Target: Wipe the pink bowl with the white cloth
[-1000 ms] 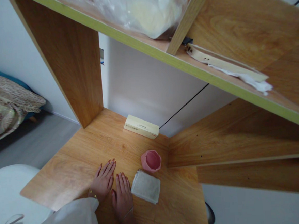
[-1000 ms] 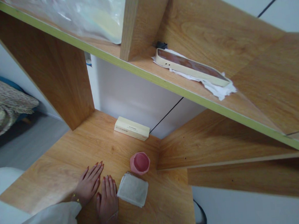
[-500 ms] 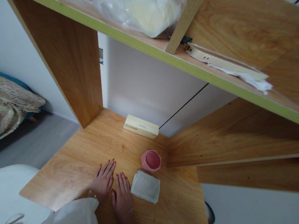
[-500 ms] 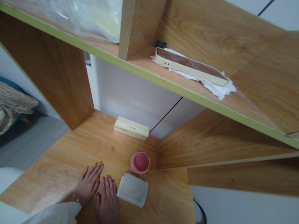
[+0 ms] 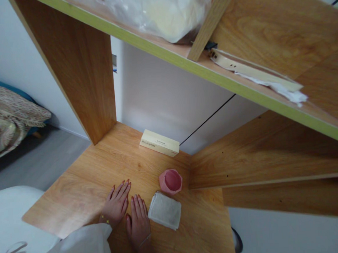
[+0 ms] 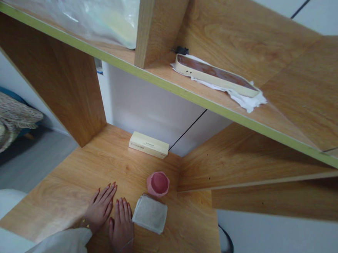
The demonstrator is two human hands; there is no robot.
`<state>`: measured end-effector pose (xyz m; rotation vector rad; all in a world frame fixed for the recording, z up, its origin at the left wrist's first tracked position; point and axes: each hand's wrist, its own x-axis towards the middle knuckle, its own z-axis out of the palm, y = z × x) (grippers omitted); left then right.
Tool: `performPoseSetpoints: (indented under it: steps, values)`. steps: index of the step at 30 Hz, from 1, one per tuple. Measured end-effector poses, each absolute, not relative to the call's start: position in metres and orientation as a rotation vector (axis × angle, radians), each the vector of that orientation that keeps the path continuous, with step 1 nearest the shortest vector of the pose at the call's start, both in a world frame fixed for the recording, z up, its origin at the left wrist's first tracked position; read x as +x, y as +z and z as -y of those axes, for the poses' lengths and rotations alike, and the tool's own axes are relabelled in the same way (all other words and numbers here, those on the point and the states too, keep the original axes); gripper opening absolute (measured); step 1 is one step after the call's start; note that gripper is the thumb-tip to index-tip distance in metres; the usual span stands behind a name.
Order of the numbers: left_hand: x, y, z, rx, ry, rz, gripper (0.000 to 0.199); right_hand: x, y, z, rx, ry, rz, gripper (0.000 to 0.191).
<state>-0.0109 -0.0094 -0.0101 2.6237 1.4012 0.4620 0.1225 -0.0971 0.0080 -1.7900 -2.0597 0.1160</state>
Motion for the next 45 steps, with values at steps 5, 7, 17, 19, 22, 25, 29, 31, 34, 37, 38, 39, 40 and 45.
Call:
performPoseSetpoints:
  steps: [5,7,17,19,22,25,29,31,34,37,38,39,40,45]
  values:
    - [-0.011,-0.011,0.009,2.618,0.478,-1.382,0.06,0.122,0.005,0.097,-1.785,0.133,2.041,0.059]
    - [-0.011,-0.011,0.009,2.624,0.472,-1.387,0.06,0.121,0.004,0.098,-1.793,0.134,2.037,0.059]
    - [-0.011,-0.009,0.009,2.624,0.477,-1.385,0.059,0.122,0.006,0.098,-1.808,0.151,2.038,0.06]
    - [-0.011,-0.01,0.009,2.624,0.498,-1.38,0.059,0.122,0.007,0.098,-1.816,0.157,2.019,0.06]
    - [-0.011,-0.011,0.009,2.623,0.522,-1.381,0.06,0.121,0.007,0.099,-1.811,0.166,2.014,0.06]
    - [-0.011,-0.011,0.009,2.612,0.509,-1.39,0.06,0.121,0.007,0.098,-1.809,0.167,2.024,0.06]
    - [-0.011,-0.011,0.009,2.603,0.479,-1.389,0.061,0.122,0.005,0.098,-1.826,0.17,2.04,0.061]
    - [-0.011,-0.011,0.009,2.601,0.473,-1.396,0.06,0.123,0.005,0.097,-1.833,0.176,2.055,0.061]
    - [-0.011,-0.012,0.009,2.612,0.472,-1.403,0.059,0.121,0.006,0.098,-1.842,0.196,2.057,0.059]
    - [-0.01,-0.011,0.009,2.62,0.46,-1.406,0.057,0.12,0.014,0.098,-1.837,0.234,2.016,0.056]
    - [-0.01,-0.01,0.009,2.616,0.456,-1.41,0.057,0.122,0.019,0.098,-1.826,0.251,1.994,0.055]
    - [-0.01,-0.01,0.01,2.611,0.452,-1.411,0.057,0.126,0.025,0.096,-1.822,0.264,1.958,0.053]
    - [-0.009,-0.009,0.01,2.604,0.449,-1.412,0.056,0.133,0.032,0.093,-1.824,0.266,1.906,0.052]
    - [-0.009,-0.008,0.01,2.588,0.429,-1.403,0.055,0.204,0.068,0.062,-2.086,0.194,1.265,0.055]
